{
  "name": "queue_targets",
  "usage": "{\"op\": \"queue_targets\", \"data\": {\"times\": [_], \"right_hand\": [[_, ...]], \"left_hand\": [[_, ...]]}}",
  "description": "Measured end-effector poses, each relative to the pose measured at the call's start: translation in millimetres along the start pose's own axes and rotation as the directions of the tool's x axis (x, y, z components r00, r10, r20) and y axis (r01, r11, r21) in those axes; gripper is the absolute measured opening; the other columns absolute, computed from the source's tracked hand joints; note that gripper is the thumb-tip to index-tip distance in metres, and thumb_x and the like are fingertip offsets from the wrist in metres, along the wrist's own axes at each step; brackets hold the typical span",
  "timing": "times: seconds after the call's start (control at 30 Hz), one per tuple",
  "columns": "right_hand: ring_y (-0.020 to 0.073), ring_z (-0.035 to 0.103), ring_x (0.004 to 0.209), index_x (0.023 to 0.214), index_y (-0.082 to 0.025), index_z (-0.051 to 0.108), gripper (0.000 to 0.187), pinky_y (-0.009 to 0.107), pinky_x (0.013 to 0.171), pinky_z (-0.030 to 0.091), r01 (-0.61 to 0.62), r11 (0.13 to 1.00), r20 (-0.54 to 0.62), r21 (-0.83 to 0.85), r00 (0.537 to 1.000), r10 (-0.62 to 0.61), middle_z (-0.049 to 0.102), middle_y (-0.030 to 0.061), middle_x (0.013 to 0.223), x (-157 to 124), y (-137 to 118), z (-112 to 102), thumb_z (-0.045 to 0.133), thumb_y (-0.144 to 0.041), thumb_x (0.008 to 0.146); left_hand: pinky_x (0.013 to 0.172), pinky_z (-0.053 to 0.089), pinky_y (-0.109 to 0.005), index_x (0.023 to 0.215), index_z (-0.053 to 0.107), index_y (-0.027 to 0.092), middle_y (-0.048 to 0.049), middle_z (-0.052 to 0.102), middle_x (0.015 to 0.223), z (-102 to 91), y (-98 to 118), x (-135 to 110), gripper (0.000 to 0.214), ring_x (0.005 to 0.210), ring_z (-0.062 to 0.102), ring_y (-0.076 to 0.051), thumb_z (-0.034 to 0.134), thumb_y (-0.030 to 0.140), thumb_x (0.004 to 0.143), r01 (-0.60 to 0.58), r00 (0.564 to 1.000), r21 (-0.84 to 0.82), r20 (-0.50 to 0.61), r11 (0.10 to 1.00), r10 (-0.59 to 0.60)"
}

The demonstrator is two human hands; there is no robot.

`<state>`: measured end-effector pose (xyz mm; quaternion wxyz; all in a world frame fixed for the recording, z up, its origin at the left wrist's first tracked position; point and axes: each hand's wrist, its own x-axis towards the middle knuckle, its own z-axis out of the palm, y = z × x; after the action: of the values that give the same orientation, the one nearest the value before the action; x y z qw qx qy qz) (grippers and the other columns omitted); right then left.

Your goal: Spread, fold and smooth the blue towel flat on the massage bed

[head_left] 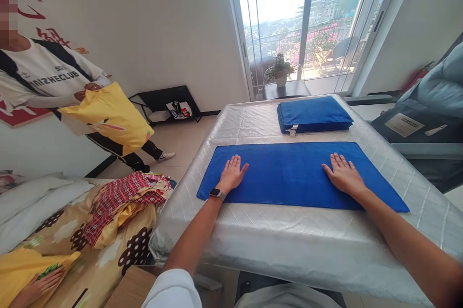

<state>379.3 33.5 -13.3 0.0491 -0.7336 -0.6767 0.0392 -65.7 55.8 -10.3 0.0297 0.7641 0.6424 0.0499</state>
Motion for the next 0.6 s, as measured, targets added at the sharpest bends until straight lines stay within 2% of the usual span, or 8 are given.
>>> {"op": "queue_targets", "data": {"times": [0.07, 0.13, 0.2, 0.3, 0.4, 0.47, 0.53, 0.6], "right_hand": [[0.0328, 0.020, 0.157, 0.162, 0.004, 0.026, 0.084, 0.051, 0.127, 0.017, -0.069, 0.997, -0.037, 0.039, 0.997, 0.071, 0.022, 0.0196, 0.169, 0, 49, -2, 0.018, -0.056, 0.103], [0.0357, 0.021, 0.156, 0.161, 0.006, 0.025, 0.088, 0.052, 0.126, 0.018, -0.108, 0.991, -0.039, 0.079, 0.993, 0.111, 0.022, 0.0220, 0.168, -1, 87, -2, 0.018, -0.058, 0.102], [0.0376, 0.022, 0.156, 0.161, 0.007, 0.025, 0.090, 0.053, 0.126, 0.019, -0.124, 0.988, -0.046, 0.096, 0.991, 0.129, 0.023, 0.0227, 0.168, -1, 111, 1, 0.019, -0.060, 0.101], [0.0402, 0.024, 0.154, 0.161, 0.005, 0.029, 0.091, 0.057, 0.124, 0.020, -0.134, 0.986, -0.089, 0.095, 0.986, 0.142, 0.027, 0.0231, 0.166, -2, 123, 5, 0.021, -0.062, 0.099], [0.0410, 0.028, 0.153, 0.160, -0.002, 0.035, 0.085, 0.062, 0.123, 0.020, -0.139, 0.988, -0.186, 0.069, 0.971, 0.150, 0.033, 0.0220, 0.164, -5, 112, 2, 0.023, -0.059, 0.099], [0.0394, 0.027, 0.154, 0.159, -0.003, 0.038, 0.080, 0.061, 0.124, 0.019, -0.094, 0.995, -0.230, 0.031, 0.968, 0.098, 0.033, 0.0205, 0.165, -6, 91, -5, 0.022, -0.055, 0.100], [0.0362, 0.025, 0.155, 0.158, 0.001, 0.038, 0.078, 0.057, 0.126, 0.018, -0.006, 1.000, -0.214, -0.009, 0.977, 0.004, 0.031, 0.0194, 0.166, -4, 55, -16, 0.020, -0.050, 0.102], [0.0318, 0.023, 0.156, 0.158, 0.002, 0.037, 0.074, 0.053, 0.127, 0.018, 0.093, 0.995, -0.163, -0.026, 0.982, -0.096, 0.031, 0.0184, 0.166, 5, 6, -27, 0.018, -0.044, 0.104]], "left_hand": [[0.128, 0.019, -0.048, 0.161, 0.028, 0.002, -0.0211, 0.025, 0.167, -3.3, -43, -16, 0.085, 0.158, 0.020, -0.029, 0.007, 0.063, 0.105, 0.107, 0.994, 0.015, -0.032, 0.994, -0.107], [0.126, 0.022, -0.049, 0.161, 0.028, 0.003, -0.0226, 0.026, 0.167, -4.3, -75, -30, 0.084, 0.157, 0.023, -0.030, 0.009, 0.063, 0.105, 0.173, 0.984, 0.017, -0.056, 0.985, -0.172], [0.125, 0.025, -0.048, 0.161, 0.028, 0.003, -0.0234, 0.026, 0.166, -3.5, -92, -40, 0.083, 0.156, 0.025, -0.030, 0.010, 0.062, 0.106, 0.189, 0.980, 0.013, -0.062, 0.982, -0.188], [0.125, 0.025, -0.047, 0.161, 0.028, 0.003, -0.0231, 0.026, 0.166, -3.4, -101, -43, 0.082, 0.156, 0.026, -0.030, 0.012, 0.062, 0.106, 0.178, 0.983, -0.003, -0.043, 0.984, -0.178], [0.126, 0.022, -0.050, 0.159, 0.032, 0.002, -0.0240, 0.030, 0.165, -10.1, -98, -34, 0.084, 0.155, 0.027, -0.032, 0.013, 0.063, 0.105, 0.226, 0.973, -0.004, -0.052, 0.974, -0.226], [0.126, 0.021, -0.052, 0.158, 0.034, 0.001, -0.0257, 0.030, 0.164, -17.9, -85, -22, 0.086, 0.155, 0.027, -0.034, 0.013, 0.065, 0.104, 0.288, 0.952, -0.015, -0.098, 0.957, -0.288], [0.126, 0.021, -0.052, 0.158, 0.033, 0.000, -0.0261, 0.029, 0.165, -24.8, -58, -3, 0.088, 0.156, 0.025, -0.034, 0.011, 0.065, 0.104, 0.282, 0.950, -0.052, -0.127, 0.958, -0.286], [0.127, 0.021, -0.051, 0.159, 0.033, 0.002, -0.0239, 0.029, 0.165, -27.4, -14, 22, 0.086, 0.156, 0.024, -0.032, 0.010, 0.064, 0.104, 0.153, 0.980, -0.090, -0.113, 0.984, -0.162]]}}
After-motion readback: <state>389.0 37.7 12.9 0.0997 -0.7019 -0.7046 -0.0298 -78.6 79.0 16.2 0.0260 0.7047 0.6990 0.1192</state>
